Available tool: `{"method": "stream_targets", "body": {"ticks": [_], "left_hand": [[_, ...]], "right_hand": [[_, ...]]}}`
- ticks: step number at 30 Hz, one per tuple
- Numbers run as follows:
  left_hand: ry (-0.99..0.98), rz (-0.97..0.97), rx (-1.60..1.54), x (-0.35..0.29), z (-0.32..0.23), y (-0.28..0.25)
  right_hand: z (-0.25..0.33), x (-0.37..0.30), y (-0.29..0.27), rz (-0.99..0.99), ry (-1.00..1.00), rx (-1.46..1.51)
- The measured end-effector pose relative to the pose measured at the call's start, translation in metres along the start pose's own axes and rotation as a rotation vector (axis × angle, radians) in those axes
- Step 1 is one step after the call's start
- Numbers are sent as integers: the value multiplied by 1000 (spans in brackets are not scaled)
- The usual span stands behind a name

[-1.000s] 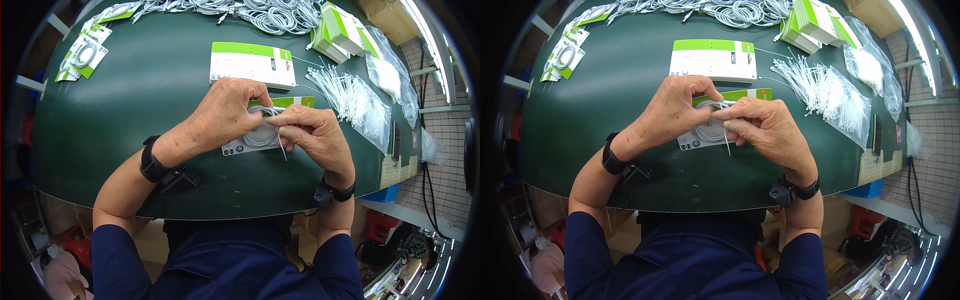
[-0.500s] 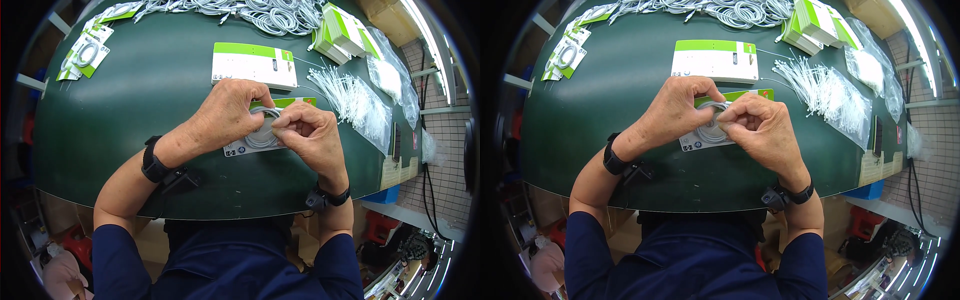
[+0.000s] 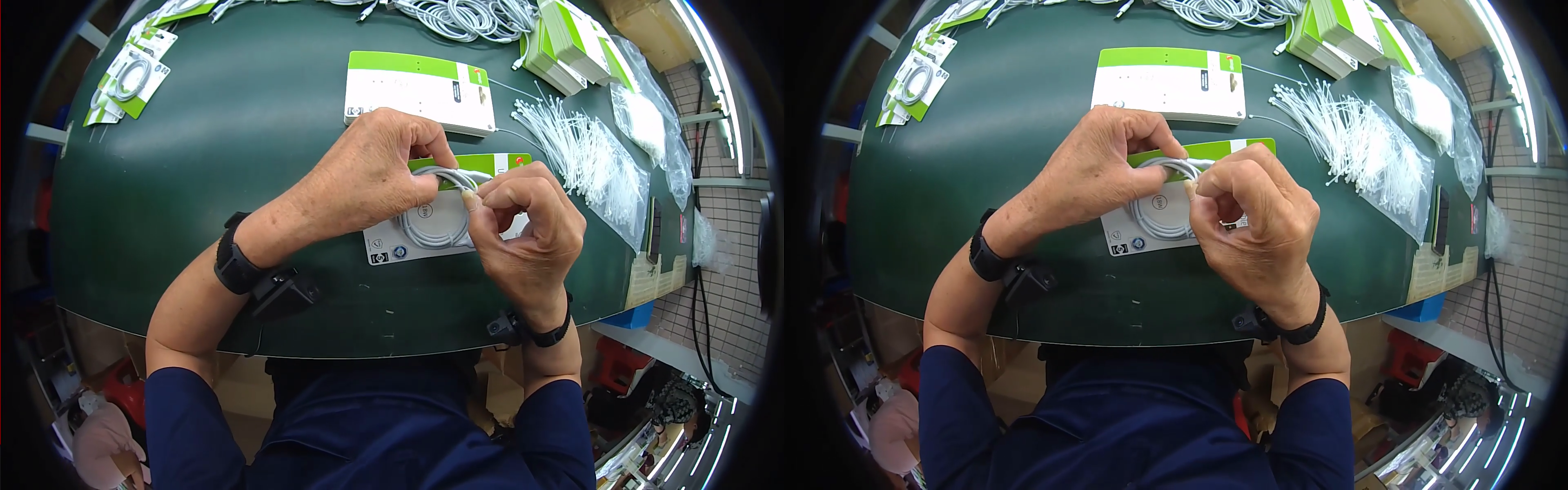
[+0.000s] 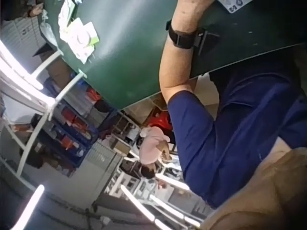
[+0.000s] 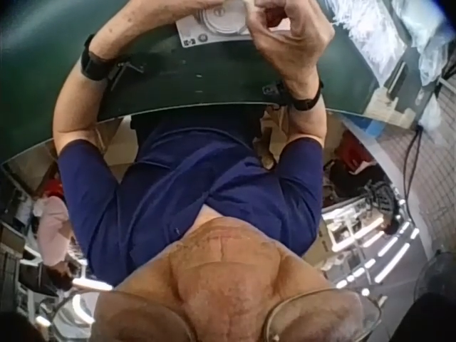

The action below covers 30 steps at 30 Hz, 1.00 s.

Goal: The person packages a cable by placing it onto a card and threading a zip tie through the card and around the cable. After tightening the zip tie, the person repeats the process with a second zip tie on the other side of the cable.

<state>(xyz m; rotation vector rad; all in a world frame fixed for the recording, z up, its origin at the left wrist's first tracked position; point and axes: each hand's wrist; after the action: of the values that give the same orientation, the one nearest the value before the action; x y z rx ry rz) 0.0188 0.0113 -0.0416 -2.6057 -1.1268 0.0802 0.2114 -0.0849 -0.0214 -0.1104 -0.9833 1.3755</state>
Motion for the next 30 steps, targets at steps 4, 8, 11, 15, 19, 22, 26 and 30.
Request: {"method": "stream_targets", "body": {"ticks": [4,8,11,15,19,22,26,30], "left_hand": [[-55,35,-35,0,-1,-2],[-60,39,-37,1,-3,-2],[-43,36,-26,0,-1,-1],[-21,33,-5,0,1,-1],[-29,30,-9,0,1,-1],[-26,28,-23,0,1,-3],[-3,19,-17,1,2,-3],[-45,38,8,1,0,-3]], "right_hand": [[0,-1,3,-12,-47,-8],[0,-1,3,-18,-34,9],[1,-1,2,5,26,70],[0,1,2,-29,-46,-18],[1,-1,5,-5,-112,-50],[3,-1,4,11,-94,-49],[4,-1,3,29,3,-3],[5,-2,3,39,22,18]]}}
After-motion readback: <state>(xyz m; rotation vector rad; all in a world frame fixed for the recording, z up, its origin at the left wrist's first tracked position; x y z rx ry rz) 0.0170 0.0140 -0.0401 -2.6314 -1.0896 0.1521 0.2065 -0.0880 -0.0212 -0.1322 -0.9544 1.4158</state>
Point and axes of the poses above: each hand's wrist, its own x-axis towards the middle knuckle, its own y-axis out of the palm, z = x × y, and after that the axes turned 1 degree about z, right-handed
